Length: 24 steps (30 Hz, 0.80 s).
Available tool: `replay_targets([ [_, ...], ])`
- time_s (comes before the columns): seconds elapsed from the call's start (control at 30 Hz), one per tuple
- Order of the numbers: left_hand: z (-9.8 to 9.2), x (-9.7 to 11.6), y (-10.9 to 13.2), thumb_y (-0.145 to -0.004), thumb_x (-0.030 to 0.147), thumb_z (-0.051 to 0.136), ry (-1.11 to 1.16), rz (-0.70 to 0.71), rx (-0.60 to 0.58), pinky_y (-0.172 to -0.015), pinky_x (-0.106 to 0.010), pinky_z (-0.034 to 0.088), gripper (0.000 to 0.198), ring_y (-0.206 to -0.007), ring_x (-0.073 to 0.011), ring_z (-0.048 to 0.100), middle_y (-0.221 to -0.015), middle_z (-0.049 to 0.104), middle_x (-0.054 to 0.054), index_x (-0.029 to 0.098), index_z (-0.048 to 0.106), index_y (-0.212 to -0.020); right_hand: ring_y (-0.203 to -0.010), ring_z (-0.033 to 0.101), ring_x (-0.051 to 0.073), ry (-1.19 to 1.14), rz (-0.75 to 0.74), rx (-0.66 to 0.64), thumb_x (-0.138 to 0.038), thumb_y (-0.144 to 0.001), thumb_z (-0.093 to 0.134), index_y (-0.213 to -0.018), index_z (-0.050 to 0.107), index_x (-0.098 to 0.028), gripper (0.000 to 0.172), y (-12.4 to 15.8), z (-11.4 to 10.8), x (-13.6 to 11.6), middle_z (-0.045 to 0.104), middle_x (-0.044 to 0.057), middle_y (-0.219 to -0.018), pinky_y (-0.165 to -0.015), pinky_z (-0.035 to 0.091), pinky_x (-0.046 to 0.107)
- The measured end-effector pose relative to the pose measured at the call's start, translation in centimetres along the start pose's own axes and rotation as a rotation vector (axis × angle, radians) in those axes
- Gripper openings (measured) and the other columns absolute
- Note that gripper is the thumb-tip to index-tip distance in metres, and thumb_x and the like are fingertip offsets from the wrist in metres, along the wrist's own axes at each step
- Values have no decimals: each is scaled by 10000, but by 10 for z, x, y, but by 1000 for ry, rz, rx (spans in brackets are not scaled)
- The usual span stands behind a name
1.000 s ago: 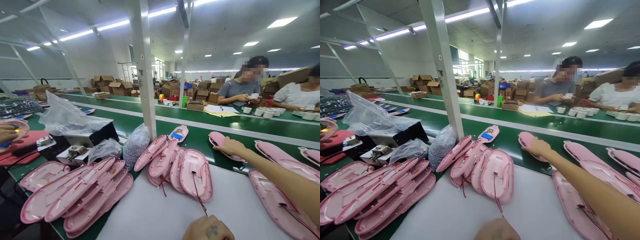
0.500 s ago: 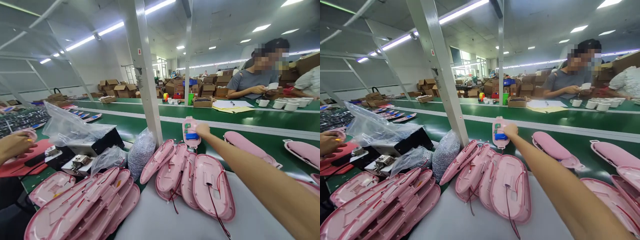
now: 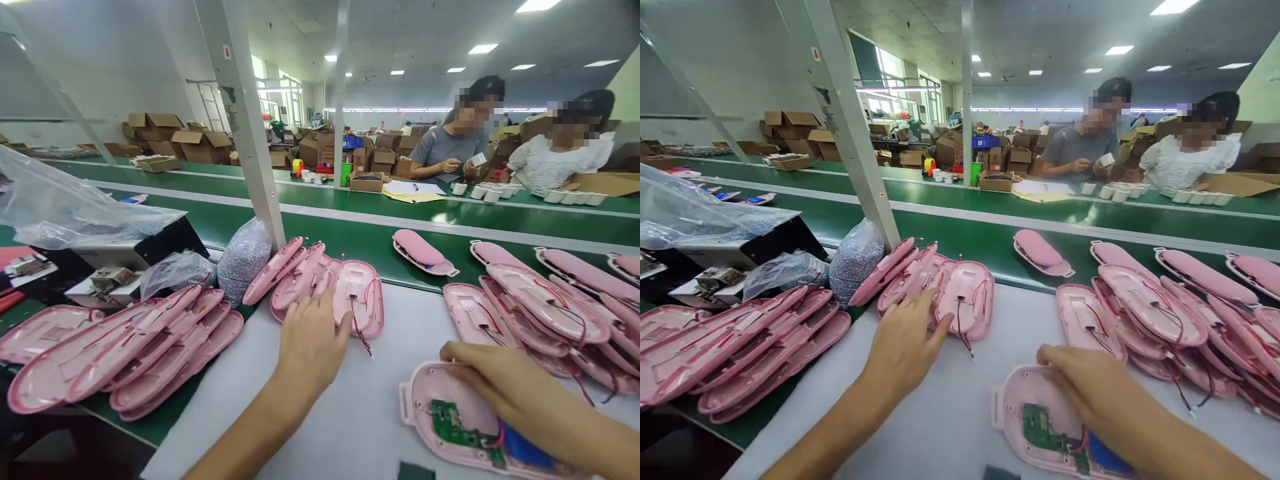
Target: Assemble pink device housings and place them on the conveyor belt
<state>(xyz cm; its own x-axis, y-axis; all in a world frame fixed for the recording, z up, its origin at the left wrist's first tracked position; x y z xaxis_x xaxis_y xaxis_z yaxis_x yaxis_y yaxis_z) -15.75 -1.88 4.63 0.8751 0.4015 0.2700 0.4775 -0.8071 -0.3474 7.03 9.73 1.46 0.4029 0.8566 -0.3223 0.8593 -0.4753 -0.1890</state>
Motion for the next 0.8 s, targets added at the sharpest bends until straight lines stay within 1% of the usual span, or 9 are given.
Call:
replay_targets([
  [0.1,13,8,-11,-929,285,569,-151,-23,-82,-863,-480,458,302,-997,-343,606,-1048,656,-131,122,566,-1183,-628,575,158,-71,29,-172,-316,-1028,276,-825,518,-236,326,21,36,-2,597,-10,-691,-587,428,280],
  [0.23,24,6,-20,-858,276,672,-149,-73,-108,-770,-464,491,194,-861,-368,639,-873,658,-151,90,640,-903,-801,624,193,-12,-15,-33,-295,-1017,301,-962,602,-245,310,19,33,5,647,41,-907,-674,455,325],
  [0.3,19,6,-23,-878,215,629,-117,-68,-79,-736,-424,497,131,-837,-332,644,-847,656,-115,103,637,-946,-866,636,195,23,-66,96,-274,-1006,340,-1025,624,-249,286,18,16,7,650,53,-1008,-708,472,331],
  [0.37,8,13,-22,-937,172,525,-69,-33,-26,-776,-371,502,174,-916,-264,634,-985,645,-89,143,606,-1089,-939,638,204,66,-109,294,-268,-988,401,-1079,623,-239,242,19,-16,4,651,63,-1071,-766,488,339],
  [0.5,-26,70,-9,-987,158,446,291,352,180,-879,-272,476,226,-1018,-156,568,-1076,572,-49,209,605,-1140,-1165,563,296,187,-225,634,-337,-920,542,-1277,553,-190,386,21,-95,-30,592,126,-1280,-925,468,409],
  [0.57,-41,103,4,-980,146,470,501,562,240,-885,-252,468,213,-980,-138,558,-1016,563,-41,203,623,-1117,-1122,580,310,194,-274,565,-368,-910,541,-1286,557,-183,419,12,-116,-46,608,135,-1259,-877,476,415],
  [0.63,-45,125,12,-987,175,480,631,626,174,-867,-236,466,206,-953,-123,559,-1005,567,-25,224,614,-1135,-869,644,251,122,-247,351,-348,-938,471,-1154,625,-199,304,2,-114,-47,693,91,-1007,-698,476,353],
  [0.7,-36,129,18,-991,275,504,672,522,29,-808,-246,479,251,-940,-132,571,-1057,580,-17,258,548,-1238,-638,600,188,30,-133,200,-319,-965,405,-1000,652,-212,271,2,-101,-29,674,30,-747,-559,404,297],
  [0.8,-9,104,38,-924,458,601,450,269,-221,-702,-316,470,453,-904,-203,600,-1129,604,-41,251,483,-1309,-628,601,173,-24,33,161,-358,-989,382,-989,646,-220,297,19,-76,11,687,20,-758,-557,388,283],
])
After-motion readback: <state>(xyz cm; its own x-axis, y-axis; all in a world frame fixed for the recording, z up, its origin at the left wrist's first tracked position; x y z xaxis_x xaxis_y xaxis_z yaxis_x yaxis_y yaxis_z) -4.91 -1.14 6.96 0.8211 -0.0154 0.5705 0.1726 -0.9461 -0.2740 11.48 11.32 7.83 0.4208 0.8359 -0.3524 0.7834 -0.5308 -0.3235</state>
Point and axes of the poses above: each hand's wrist, its own y-axis away from the middle knuckle, its own z-axis out of the palm, x = y × z, the point moved 7 cm from there along -y, towards the middle knuckle
